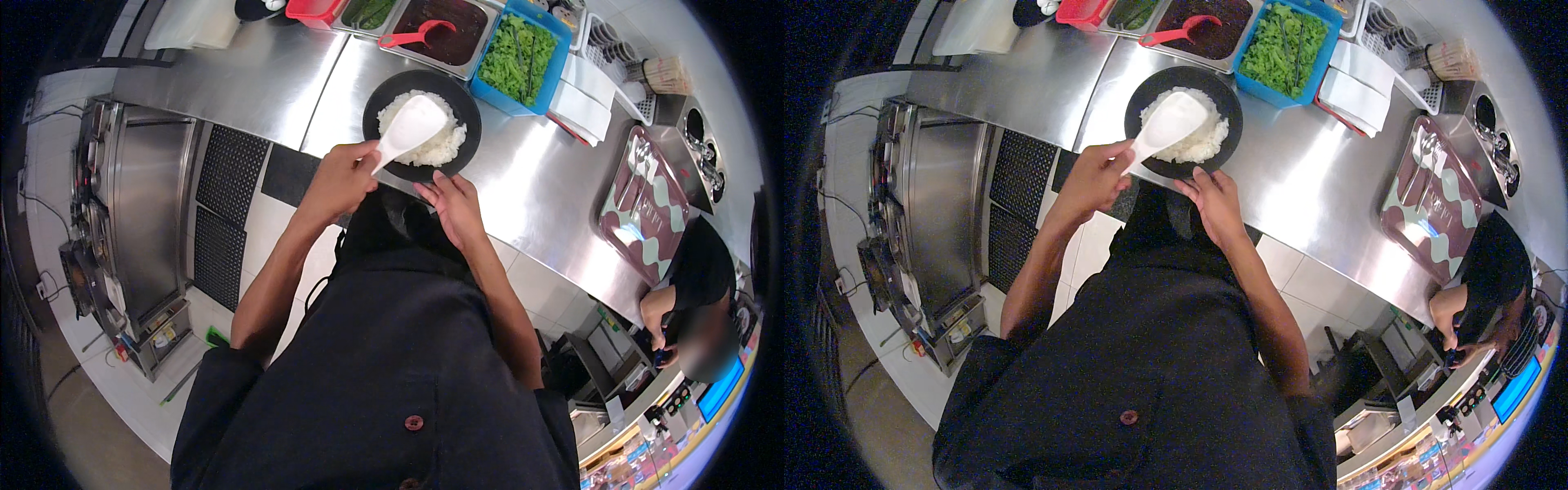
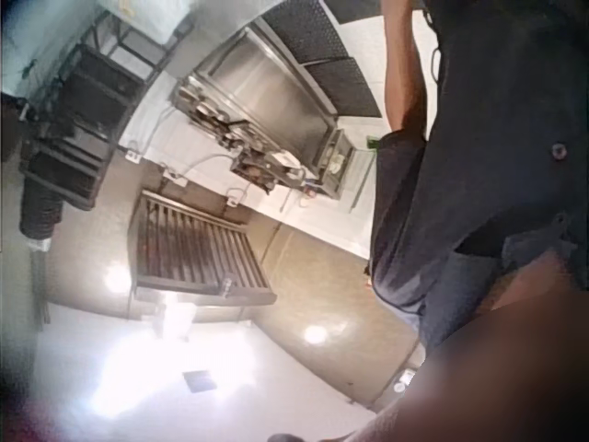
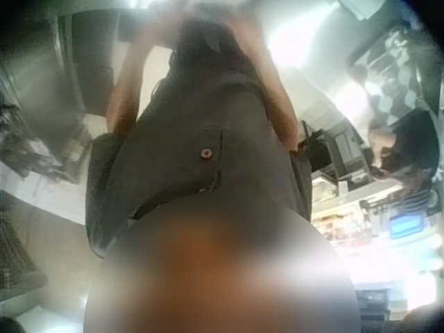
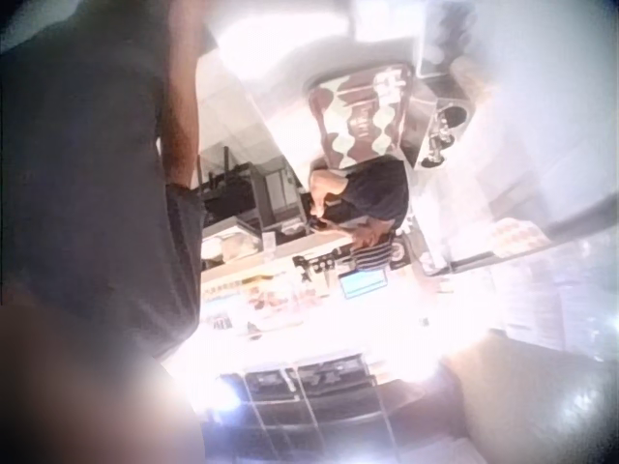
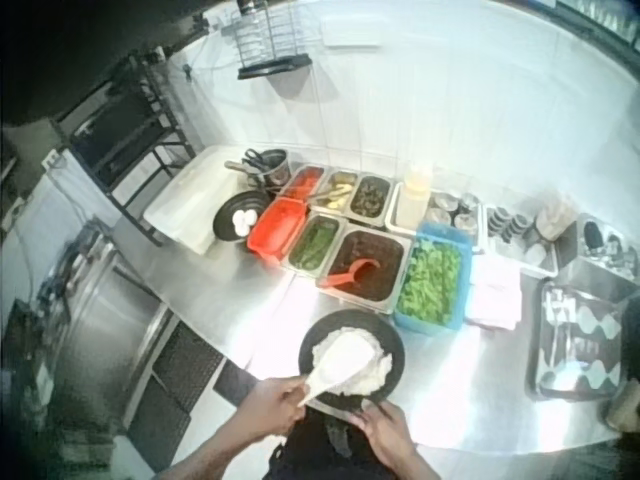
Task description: The person cracks eggs into a bowl, whisks them, and pours the mixture into a pan with meat. They then scoop rice into a bowl, add the cooked egg and meat mixture, and top it with lettuce and shredded cheese before handing the bowl to a customer.
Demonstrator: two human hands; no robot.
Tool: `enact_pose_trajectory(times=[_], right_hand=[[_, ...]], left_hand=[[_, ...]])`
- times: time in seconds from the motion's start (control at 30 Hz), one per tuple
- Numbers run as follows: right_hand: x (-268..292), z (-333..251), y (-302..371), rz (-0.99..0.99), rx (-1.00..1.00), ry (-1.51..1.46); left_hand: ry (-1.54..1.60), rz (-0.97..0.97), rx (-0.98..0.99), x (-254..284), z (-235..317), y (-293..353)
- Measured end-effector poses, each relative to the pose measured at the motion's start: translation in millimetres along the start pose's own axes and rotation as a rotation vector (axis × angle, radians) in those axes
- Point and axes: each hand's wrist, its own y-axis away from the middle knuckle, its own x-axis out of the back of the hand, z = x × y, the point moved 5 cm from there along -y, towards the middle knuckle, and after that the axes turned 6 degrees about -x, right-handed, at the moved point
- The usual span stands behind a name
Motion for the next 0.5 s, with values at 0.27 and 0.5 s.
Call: enact_pose_trajectory(times=[0.27, 0.5], right_hand=[[-6, -2, 1, 0.011, -0.019, -0.026], [1, 4, 0, 0.041, -0.066, -0.027]], left_hand=[[-0.355, 0.162, -0.5, -3, 8, -4], [-0.598, 0.225, -0.618, -8, -7, -8]])
